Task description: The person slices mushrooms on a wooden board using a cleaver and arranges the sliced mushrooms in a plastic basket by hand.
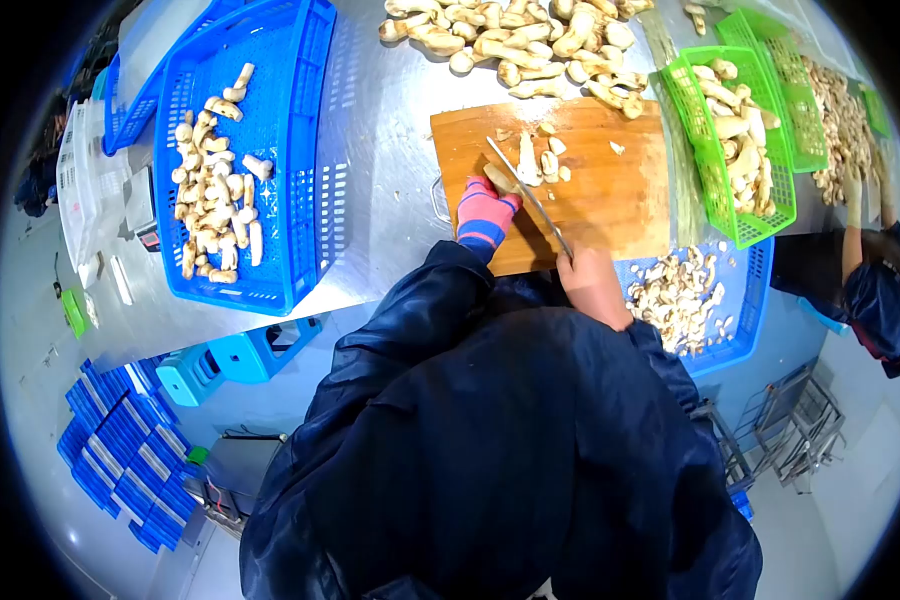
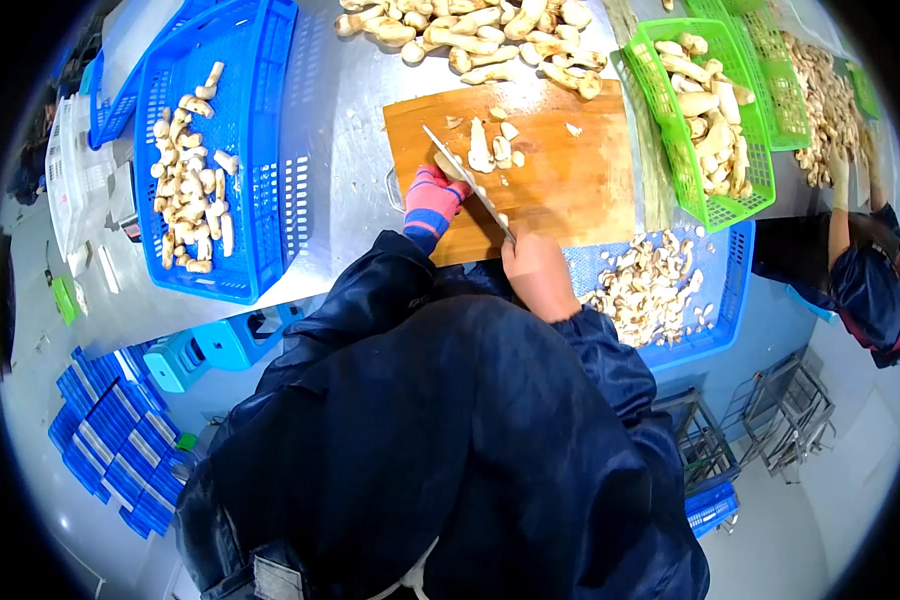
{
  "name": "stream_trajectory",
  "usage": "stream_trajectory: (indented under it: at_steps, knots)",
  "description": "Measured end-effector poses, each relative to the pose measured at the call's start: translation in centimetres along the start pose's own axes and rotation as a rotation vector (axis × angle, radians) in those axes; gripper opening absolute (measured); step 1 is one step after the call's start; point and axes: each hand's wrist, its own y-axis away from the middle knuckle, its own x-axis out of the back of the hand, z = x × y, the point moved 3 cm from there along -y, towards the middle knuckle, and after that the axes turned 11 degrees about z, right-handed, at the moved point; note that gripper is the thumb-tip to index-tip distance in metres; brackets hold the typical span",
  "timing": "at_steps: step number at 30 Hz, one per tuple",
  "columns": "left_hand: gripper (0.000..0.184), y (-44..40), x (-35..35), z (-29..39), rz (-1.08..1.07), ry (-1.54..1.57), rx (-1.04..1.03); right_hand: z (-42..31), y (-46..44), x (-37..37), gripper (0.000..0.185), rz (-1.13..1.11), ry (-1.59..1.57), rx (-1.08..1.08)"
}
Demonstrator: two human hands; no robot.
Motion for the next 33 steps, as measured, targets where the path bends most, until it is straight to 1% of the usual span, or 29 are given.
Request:
stream_trajectory:
  at_steps: [4,7,10,12,15,16,18,19,22,25,26,27,29,30,33]
  knots:
    - [0.043,-0.5,-0.3,-0.7,0.032,-0.033,-0.012,0.5,2.4,0.4,0.019,0.03,0.035,-0.011]
    - [0.042,-0.2,0.1,0.0,-0.001,-0.063,-0.02,1.5,1.5,-1.9,0.02,0.004,0.071,-0.01]
    - [0.042,-0.1,-0.1,-0.6,0.028,-0.063,-0.036,1.8,-1.2,-4.4,0.021,0.037,0.039,-0.008]
    - [0.043,-0.5,-0.2,-0.8,0.041,-0.12,-0.048,1.2,-1.1,-3.3,0.022,0.027,0.02,-0.004]
    - [0.036,-0.3,0.0,-0.1,0.078,-0.123,-0.176,0.9,1.3,-1.1,0.019,0.023,-0.016,-0.021]
    - [0.035,-0.3,-0.2,-0.2,0.065,-0.074,-0.158,1.1,2.0,-0.6,0.018,0.018,-0.024,-0.041]
    - [0.041,-0.3,-0.2,-0.1,0.037,-0.108,-0.09,0.9,2.8,0.0,0.015,0.003,-0.041,-0.096]
    - [0.044,-0.3,-0.1,0.1,0.024,-0.126,-0.059,0.9,2.6,-0.2,0.016,0.01,-0.019,-0.085]
    - [0.045,-0.4,-0.1,-0.2,0.032,-0.144,-0.073,1.3,1.6,-1.9,0.02,0.014,0.041,-0.06]
    - [0.038,-0.9,0.1,-0.8,-0.003,-0.205,-0.145,1.8,-2.0,-5.1,0.024,-0.008,0.08,-0.035]
    - [0.038,-1.1,0.3,-1.1,-0.035,-0.196,-0.136,2.1,-3.3,-5.7,0.025,-0.008,0.078,-0.017]
    - [0.039,-1.3,0.7,-0.7,-0.087,-0.129,-0.066,1.6,-4.0,-5.6,0.026,-0.008,0.076,0.006]
    - [0.041,-1.1,1.6,-0.2,-0.205,-0.004,0.085,1.5,-4.1,-4.3,0.026,-0.013,0.007,-0.041]
    - [0.046,-1.2,2.1,0.5,-0.238,0.02,0.211,1.4,-4.3,-3.4,0.026,-0.005,-0.026,-0.064]
    - [0.056,-0.8,3.0,3.7,0.148,-0.463,-0.287,4.5,-2.8,-3.0,0.026,0.122,-0.163,-0.125]
